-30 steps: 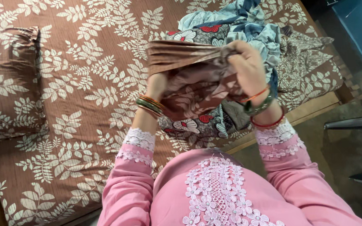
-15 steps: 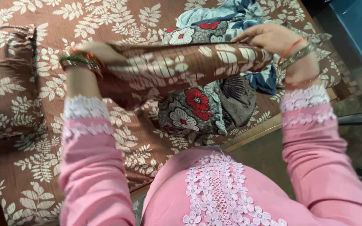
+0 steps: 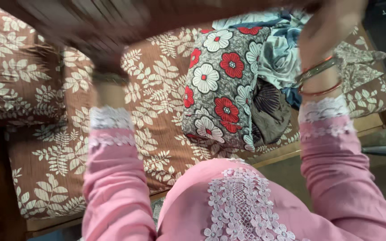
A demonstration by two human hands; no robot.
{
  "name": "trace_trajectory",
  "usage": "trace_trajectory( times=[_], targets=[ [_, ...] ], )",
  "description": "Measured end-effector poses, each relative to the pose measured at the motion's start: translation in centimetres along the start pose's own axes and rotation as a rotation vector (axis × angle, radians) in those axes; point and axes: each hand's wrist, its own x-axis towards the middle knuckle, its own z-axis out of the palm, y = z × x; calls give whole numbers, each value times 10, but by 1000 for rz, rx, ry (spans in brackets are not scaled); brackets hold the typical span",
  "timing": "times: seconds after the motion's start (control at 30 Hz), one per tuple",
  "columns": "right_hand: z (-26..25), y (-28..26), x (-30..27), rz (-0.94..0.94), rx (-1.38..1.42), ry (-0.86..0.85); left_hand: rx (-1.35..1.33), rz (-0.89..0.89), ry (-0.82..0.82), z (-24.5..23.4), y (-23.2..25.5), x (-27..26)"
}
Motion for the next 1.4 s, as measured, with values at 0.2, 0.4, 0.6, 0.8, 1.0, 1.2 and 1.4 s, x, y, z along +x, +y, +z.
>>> trace_trajectory(
  times=[0.2,0.4,0.6,0.8,1.0,1.2,1.4],
  targets=[
    [82,-17,-144,6,122,-1512,581,-46,-515,50,-38,-71],
    [110,-6,-213,36,240,-1737,1052,-201,-1083,83,-111,-110],
    [106,13,-194,94,530,-1603,1205,-154,-1245,74,-93,-92],
    [67,-16,-119,307,1106,-951,201,-67,-544,-15,-10,-57],
    [16,-86,-88,530,1349,-695,-435,-347,-195,-85,19,-76],
    [77,-92,-190,516,947,-875,526,-705,-312,-73,-26,-113],
    [137,-62,-335,815,373,-1351,1042,306,16,-46,-84,-124]
  ],
)
